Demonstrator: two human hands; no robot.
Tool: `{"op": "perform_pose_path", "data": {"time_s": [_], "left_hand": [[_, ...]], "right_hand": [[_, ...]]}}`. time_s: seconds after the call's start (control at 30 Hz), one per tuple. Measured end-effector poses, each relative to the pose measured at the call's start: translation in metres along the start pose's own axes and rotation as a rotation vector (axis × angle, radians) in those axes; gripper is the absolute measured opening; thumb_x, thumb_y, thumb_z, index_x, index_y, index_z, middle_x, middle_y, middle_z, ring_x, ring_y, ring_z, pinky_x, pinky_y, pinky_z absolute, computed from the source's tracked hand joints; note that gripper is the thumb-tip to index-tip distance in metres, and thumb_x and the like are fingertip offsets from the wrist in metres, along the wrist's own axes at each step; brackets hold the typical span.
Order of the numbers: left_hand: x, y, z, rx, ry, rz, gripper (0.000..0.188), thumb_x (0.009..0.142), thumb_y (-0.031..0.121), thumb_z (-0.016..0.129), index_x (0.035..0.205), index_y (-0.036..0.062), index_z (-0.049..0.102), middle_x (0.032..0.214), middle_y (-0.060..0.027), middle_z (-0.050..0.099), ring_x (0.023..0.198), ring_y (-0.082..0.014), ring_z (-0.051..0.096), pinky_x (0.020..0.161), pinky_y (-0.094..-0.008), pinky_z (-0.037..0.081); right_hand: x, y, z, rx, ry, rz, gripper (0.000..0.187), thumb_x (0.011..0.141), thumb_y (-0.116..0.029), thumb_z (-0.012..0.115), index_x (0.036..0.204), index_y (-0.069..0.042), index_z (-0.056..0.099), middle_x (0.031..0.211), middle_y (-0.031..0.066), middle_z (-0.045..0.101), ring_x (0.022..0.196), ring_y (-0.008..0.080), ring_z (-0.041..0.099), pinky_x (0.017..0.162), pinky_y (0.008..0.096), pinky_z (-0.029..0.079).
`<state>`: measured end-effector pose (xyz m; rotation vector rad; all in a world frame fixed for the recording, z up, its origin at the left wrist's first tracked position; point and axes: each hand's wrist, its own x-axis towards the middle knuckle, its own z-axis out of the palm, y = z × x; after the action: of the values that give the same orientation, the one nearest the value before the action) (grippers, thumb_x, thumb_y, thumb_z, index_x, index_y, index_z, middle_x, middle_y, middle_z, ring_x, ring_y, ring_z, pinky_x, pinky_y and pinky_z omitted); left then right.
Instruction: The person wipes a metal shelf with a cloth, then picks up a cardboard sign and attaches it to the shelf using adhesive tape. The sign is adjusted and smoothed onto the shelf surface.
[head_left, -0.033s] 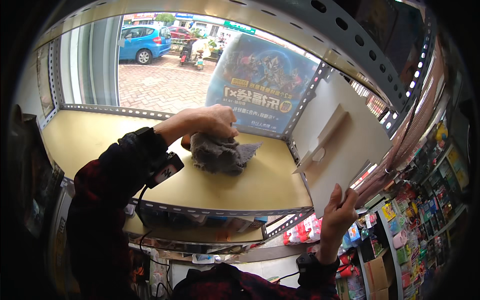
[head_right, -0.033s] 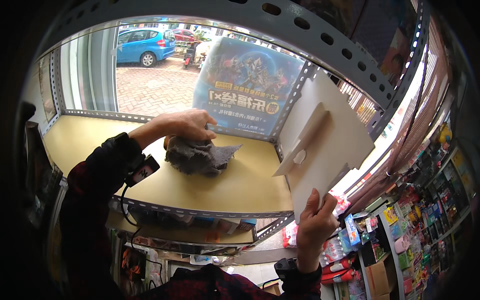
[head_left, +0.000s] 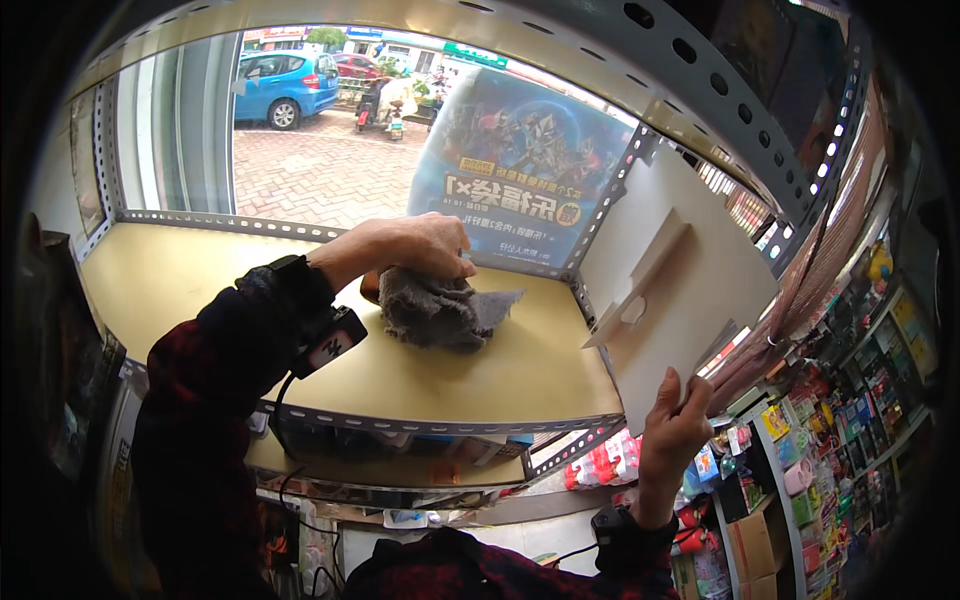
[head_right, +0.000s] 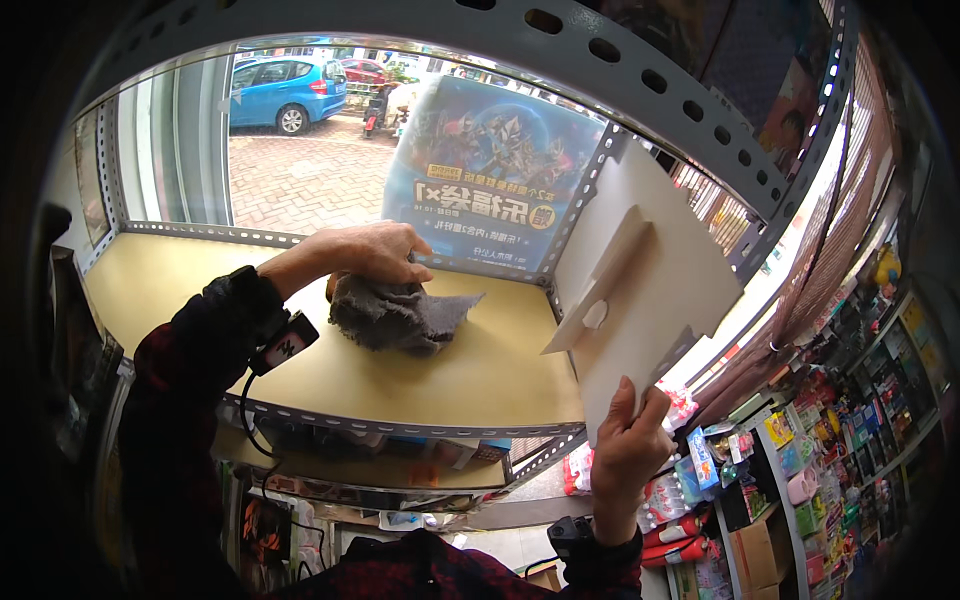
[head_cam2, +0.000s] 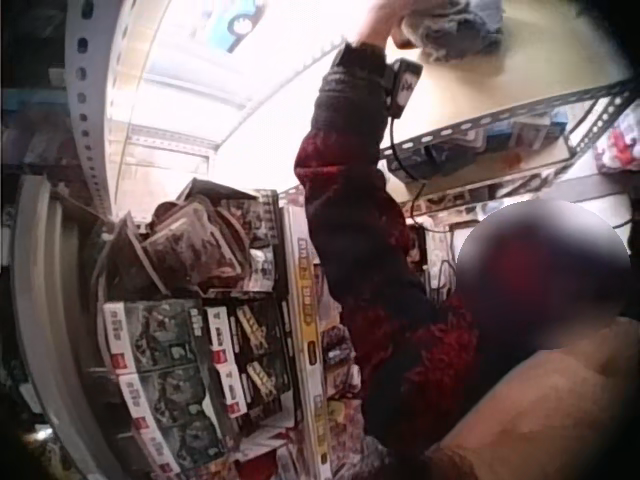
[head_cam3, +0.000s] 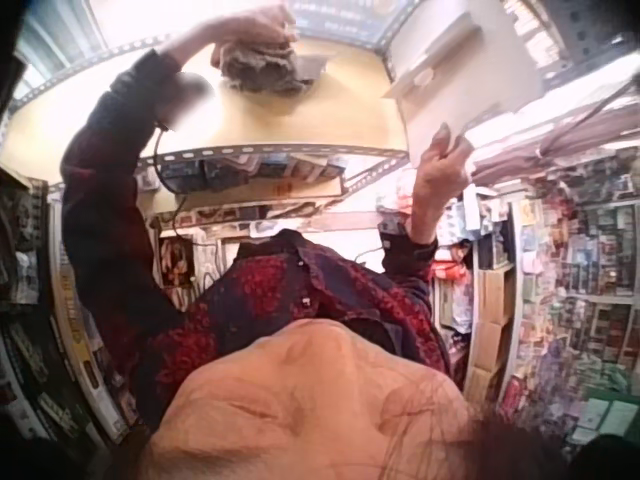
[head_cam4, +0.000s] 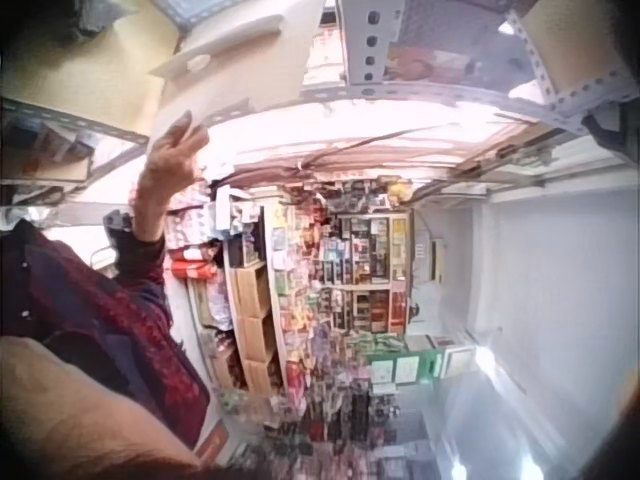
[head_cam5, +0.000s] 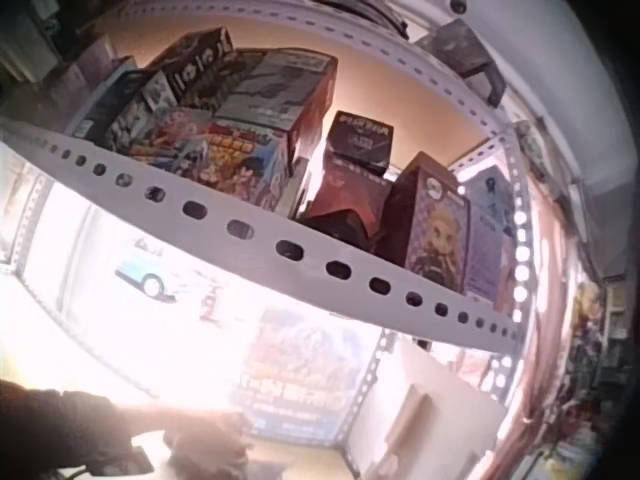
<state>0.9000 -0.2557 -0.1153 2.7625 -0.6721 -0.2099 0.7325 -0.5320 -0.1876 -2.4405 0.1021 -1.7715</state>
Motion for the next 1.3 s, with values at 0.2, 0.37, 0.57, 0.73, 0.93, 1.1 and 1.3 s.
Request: {"op": "perform_pose_path", "data": {"time_s": [0.2,0.37,0.57,0.73,0.93,1.1,1.3], "left_hand": [[0.009,0.006,-0.011,0.133,-0.125,0.051,0.082,0.072,0.054,0.062,0.13,0.0003,0.04,0.125,-0.0209,0.048,0.12,-0.0315,0.042,0.098,-0.0384,0.036],[0.007,0.039,0.002,0.238,0.023,0.164,0.105,0.068,0.059,0.065,0.139,-0.0024,0.017,0.141,-0.0221,0.023,0.134,-0.0371,0.015,0.104,-0.0522,0.024],[0.019,0.107,0.052,-0.075,0.074,0.489,0.109,0.069,0.055,0.068,0.138,-0.0063,0.01,0.134,-0.0301,0.03,0.13,-0.0391,0.026,0.103,-0.0463,0.027],[0.044,0.129,0.063,-0.283,0.177,0.512,0.073,0.084,0.028,0.058,0.135,-0.0062,0.019,0.111,-0.0295,0.051,0.109,-0.0393,0.049,0.092,-0.0397,0.04],[0.057,0.131,0.067,-0.434,0.204,0.483,0.036,0.088,0.01,0.048,0.12,-0.002,0.037,0.078,-0.0251,0.059,0.073,-0.0383,0.06,0.063,-0.0442,0.045],[0.04,0.139,0.077,-0.572,0.392,0.607,0.095,0.075,0.028,0.07,0.135,-0.0115,0.008,0.134,-0.0366,0.022,0.126,-0.0452,0.026,0.102,-0.0423,0.028],[-0.006,0.165,0.082,-0.234,0.919,0.926,0.097,0.06,0.039,0.079,0.135,0.0073,0.027,0.137,-0.0243,0.024,0.126,-0.0422,0.027,0.1,-0.0511,0.026]], "right_hand": [[0.0,-0.001,0.009,-0.001,0.006,-0.003,0.017,0.086,-0.017,0.06,0.089,-0.003,0.05,0.063,0.0148,0.06,0.053,0.0321,0.061,0.043,0.038,0.045],[-0.001,0.001,0.008,0.062,0.016,-0.043,0.017,0.087,-0.016,0.06,0.086,-0.001,0.051,0.06,0.0142,0.051,0.049,0.0268,0.055,0.044,0.0322,0.042],[0.001,0.007,-0.015,0.184,-0.257,-0.054,0.025,0.083,-0.017,0.064,0.097,0.001,0.055,0.067,0.0126,0.054,0.054,0.0239,0.055,0.05,0.031,0.044],[-0.01,0.025,-0.028,0.352,-0.262,-0.036,0.053,0.074,-0.017,0.073,0.117,0.001,0.046,0.104,0.0145,0.052,0.09,0.0226,0.055,0.072,0.0348,0.048],[-0.015,0.06,-0.01,0.815,-0.48,0.244,0.078,0.075,-0.012,0.072,0.136,0.005,0.026,0.132,0.0204,0.041,0.119,0.0274,0.045,0.096,0.0383,0.04],[-0.024,0.059,-0.002,0.899,-0.46,0.225,0.07,0.08,-0.003,0.064,0.135,0.008,0.022,0.128,0.0238,0.043,0.117,0.0277,0.047,0.097,0.0382,0.04],[-0.027,0.053,-0.002,0.912,-0.357,0.195,0.068,0.077,-0.001,0.066,0.133,0.007,0.028,0.127,0.022,0.044,0.114,0.0271,0.05,0.094,0.0374,0.044]]}}
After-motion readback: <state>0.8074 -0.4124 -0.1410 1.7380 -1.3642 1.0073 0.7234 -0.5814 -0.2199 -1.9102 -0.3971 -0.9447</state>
